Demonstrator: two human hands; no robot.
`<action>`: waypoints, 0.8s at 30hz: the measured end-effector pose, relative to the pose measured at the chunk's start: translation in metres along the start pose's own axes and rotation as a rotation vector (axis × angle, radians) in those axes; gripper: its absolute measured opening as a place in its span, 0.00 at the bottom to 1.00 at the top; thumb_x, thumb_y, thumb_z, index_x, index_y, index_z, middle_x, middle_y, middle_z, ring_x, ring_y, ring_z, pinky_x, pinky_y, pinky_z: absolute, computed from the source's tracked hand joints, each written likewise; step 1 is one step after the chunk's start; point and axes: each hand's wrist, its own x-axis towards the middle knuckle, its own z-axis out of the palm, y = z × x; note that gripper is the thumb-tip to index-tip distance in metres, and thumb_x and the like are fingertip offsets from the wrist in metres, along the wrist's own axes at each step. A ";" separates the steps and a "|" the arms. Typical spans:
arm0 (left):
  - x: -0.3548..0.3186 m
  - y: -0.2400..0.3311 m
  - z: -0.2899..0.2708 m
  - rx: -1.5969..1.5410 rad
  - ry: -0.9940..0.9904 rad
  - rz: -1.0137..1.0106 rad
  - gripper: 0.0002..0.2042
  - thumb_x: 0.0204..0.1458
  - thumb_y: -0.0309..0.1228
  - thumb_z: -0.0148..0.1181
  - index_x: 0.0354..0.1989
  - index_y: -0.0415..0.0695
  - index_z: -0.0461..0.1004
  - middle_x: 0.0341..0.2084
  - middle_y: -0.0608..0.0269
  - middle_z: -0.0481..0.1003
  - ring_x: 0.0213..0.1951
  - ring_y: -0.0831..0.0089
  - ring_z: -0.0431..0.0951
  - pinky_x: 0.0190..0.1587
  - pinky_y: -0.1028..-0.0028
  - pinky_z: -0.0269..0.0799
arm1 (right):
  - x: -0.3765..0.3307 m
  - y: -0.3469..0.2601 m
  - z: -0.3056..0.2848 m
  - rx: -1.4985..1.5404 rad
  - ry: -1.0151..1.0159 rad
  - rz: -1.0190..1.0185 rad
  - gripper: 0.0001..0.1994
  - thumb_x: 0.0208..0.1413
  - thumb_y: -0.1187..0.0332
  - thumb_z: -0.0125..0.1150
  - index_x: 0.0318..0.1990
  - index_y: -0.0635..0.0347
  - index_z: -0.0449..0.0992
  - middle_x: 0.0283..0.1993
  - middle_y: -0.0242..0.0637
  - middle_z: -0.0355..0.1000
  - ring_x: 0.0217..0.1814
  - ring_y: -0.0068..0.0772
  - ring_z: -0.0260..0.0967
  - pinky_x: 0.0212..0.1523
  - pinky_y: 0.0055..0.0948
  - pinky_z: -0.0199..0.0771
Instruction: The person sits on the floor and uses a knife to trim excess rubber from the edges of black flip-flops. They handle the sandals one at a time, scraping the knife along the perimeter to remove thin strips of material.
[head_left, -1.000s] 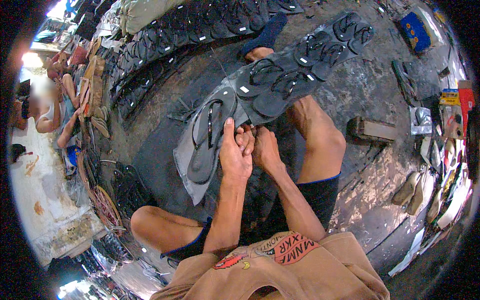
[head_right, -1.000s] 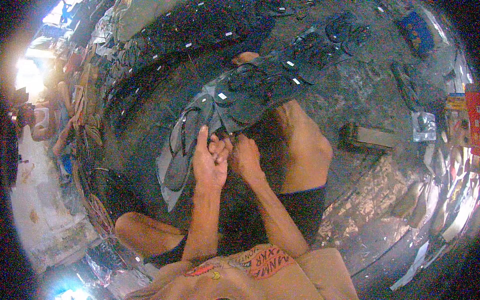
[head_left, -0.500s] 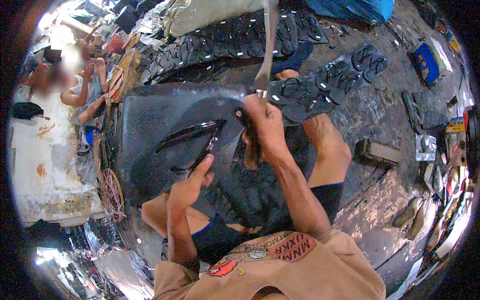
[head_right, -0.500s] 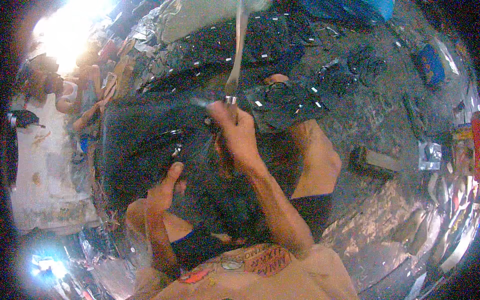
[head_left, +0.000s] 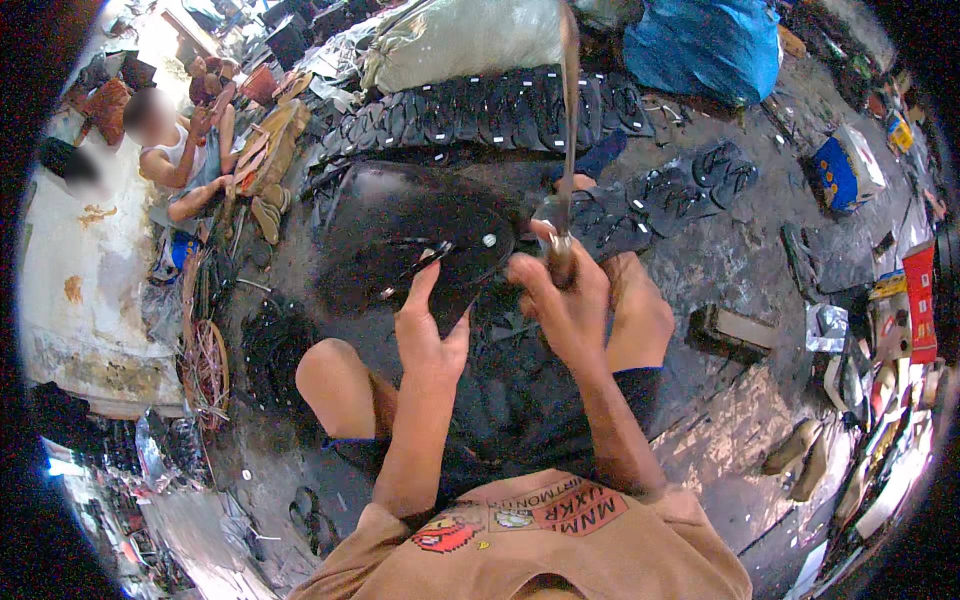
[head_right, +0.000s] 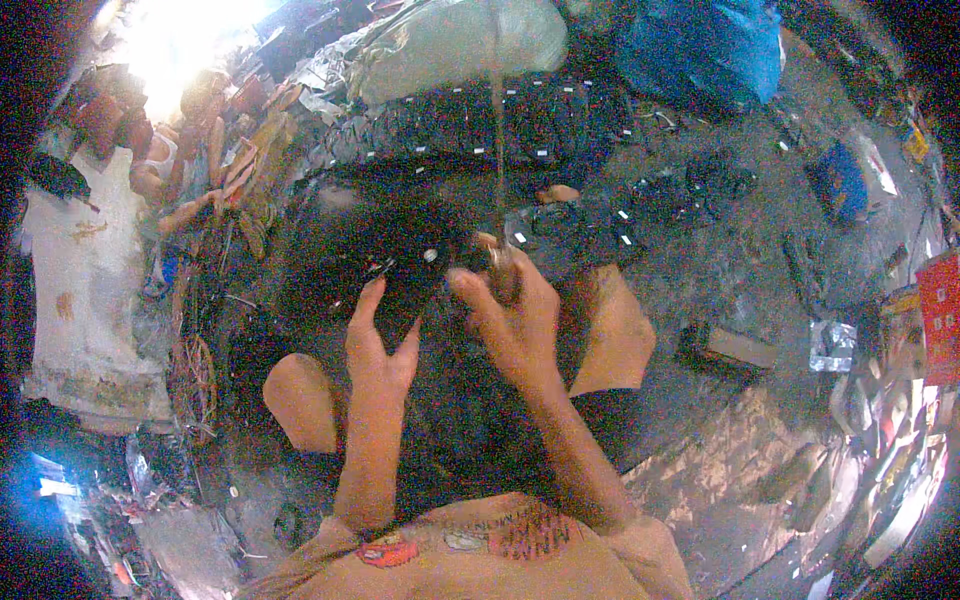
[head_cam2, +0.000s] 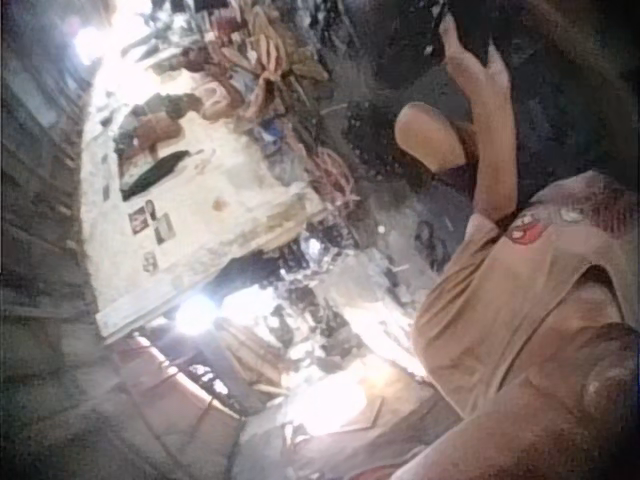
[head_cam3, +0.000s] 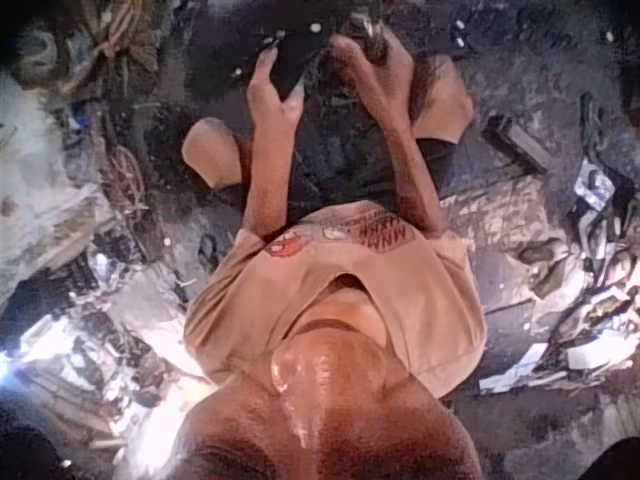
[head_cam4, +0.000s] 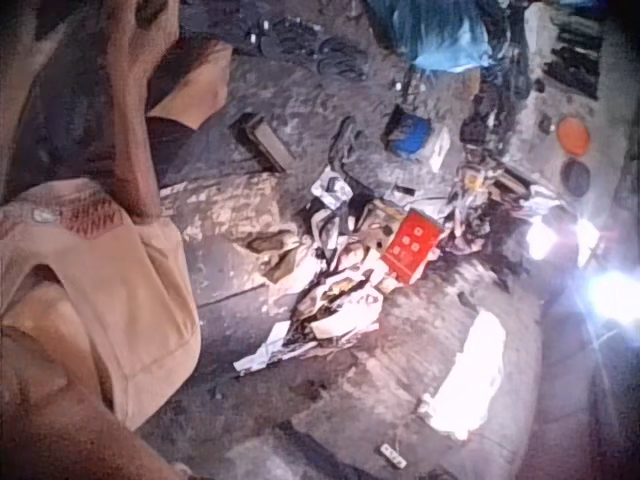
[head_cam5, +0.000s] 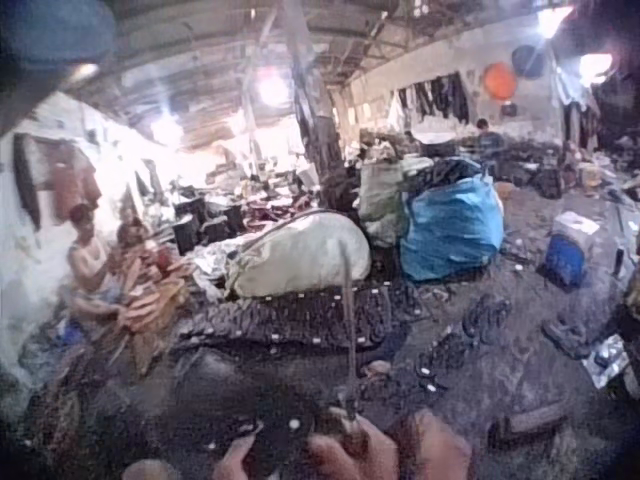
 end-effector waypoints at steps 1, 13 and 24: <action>-0.001 0.007 0.002 -0.230 -0.012 -0.054 0.21 0.54 0.25 0.70 0.57 0.40 0.75 0.54 0.56 0.79 0.55 0.58 0.79 0.62 0.60 0.74 | -0.017 0.000 -0.013 0.012 0.023 -0.002 0.12 0.70 0.59 0.58 0.42 0.59 0.76 0.22 0.25 0.69 0.22 0.16 0.64 0.22 0.25 0.64; -0.013 0.020 0.015 -0.304 0.209 -0.287 0.13 0.56 0.32 0.70 0.49 0.46 0.80 0.44 0.62 0.83 0.44 0.63 0.83 0.46 0.61 0.84 | -0.161 0.047 -0.073 -0.610 -0.206 0.172 0.12 0.67 0.58 0.58 0.46 0.57 0.73 0.31 0.49 0.77 0.32 0.60 0.78 0.33 0.49 0.76; -0.035 -0.024 -0.081 0.360 -0.039 -0.143 0.19 0.51 0.26 0.69 0.53 0.42 0.77 0.51 0.58 0.79 0.51 0.61 0.79 0.58 0.60 0.77 | -0.093 0.022 -0.080 -0.702 -0.361 0.134 0.14 0.70 0.55 0.54 0.46 0.56 0.72 0.31 0.57 0.76 0.33 0.69 0.74 0.32 0.57 0.71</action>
